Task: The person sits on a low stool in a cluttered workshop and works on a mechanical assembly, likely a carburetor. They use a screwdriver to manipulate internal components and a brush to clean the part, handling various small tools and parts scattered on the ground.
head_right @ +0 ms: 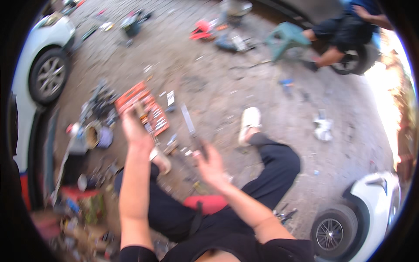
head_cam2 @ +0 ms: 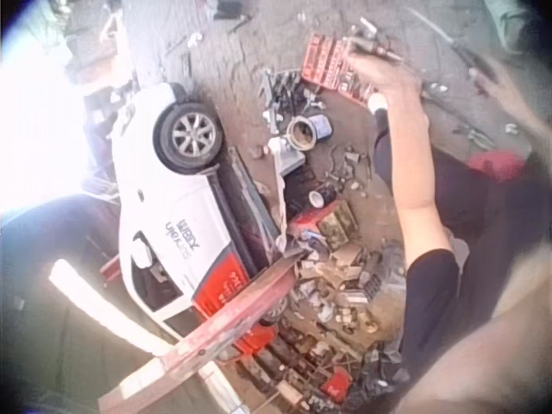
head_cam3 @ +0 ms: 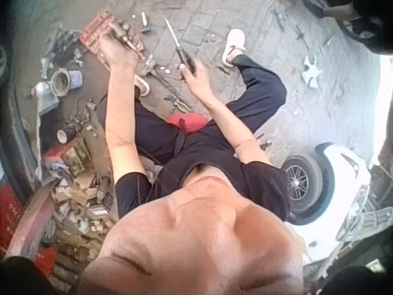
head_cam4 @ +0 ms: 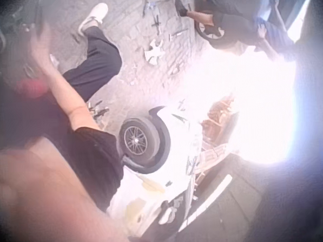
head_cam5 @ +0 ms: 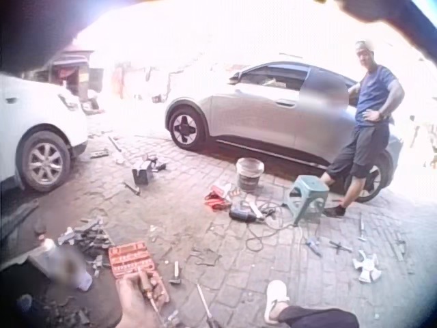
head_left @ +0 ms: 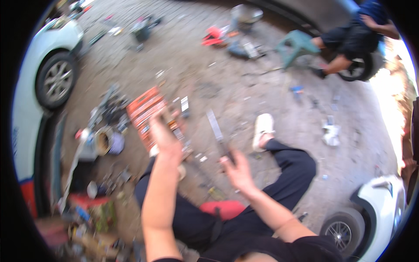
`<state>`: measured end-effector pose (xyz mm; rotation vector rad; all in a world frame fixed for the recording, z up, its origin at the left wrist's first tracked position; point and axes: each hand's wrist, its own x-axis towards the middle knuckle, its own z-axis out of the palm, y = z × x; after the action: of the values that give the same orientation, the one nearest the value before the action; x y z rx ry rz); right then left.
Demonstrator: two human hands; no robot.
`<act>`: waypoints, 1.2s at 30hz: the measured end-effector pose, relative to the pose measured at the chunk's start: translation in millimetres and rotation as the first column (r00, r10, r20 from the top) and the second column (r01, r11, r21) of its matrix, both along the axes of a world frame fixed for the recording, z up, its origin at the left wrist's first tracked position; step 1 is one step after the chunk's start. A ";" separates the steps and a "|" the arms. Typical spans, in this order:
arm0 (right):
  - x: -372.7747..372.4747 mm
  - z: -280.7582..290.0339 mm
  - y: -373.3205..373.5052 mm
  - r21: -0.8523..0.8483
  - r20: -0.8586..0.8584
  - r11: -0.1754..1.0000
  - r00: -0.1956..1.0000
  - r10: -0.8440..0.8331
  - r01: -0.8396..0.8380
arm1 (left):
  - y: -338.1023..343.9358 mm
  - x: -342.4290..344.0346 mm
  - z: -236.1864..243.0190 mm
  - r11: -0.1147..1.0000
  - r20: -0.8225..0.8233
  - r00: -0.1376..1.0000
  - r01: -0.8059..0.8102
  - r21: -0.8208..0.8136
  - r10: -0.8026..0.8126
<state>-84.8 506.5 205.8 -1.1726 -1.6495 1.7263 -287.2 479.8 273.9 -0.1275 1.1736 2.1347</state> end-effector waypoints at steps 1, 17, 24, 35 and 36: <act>0.7 -11.9 6.9 -0.024 0.104 0.996 0.990 0.091 -0.089 | -1.0 -4.8 -14.0 0.997 0.093 0.995 -0.039 0.069 0.033; 34.7 -242.8 28.8 0.011 0.587 0.999 0.809 0.035 -0.051 | 23.6 9.7 -38.1 0.997 0.132 0.989 0.073 -0.034 -0.068; -2.3 -94.4 15.1 -0.472 -0.149 0.869 0.985 0.089 -0.150 | 7.2 20.0 -47.1 0.977 0.053 0.984 0.176 -0.117 -0.171; -6.6 15.7 21.7 -0.601 -0.375 0.789 0.917 -0.133 -0.131 | 19.2 52.4 -30.8 0.831 -0.143 0.825 0.515 -0.210 -0.547; -12.4 23.5 16.1 -0.634 -0.413 0.753 0.900 -0.138 -0.176 | 10.2 44.2 -23.0 0.801 -0.156 0.788 0.569 -0.186 -0.596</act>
<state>-97.2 522.6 229.3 -0.9146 -0.7783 2.4746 -243.0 490.0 250.9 0.3738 1.2659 1.5407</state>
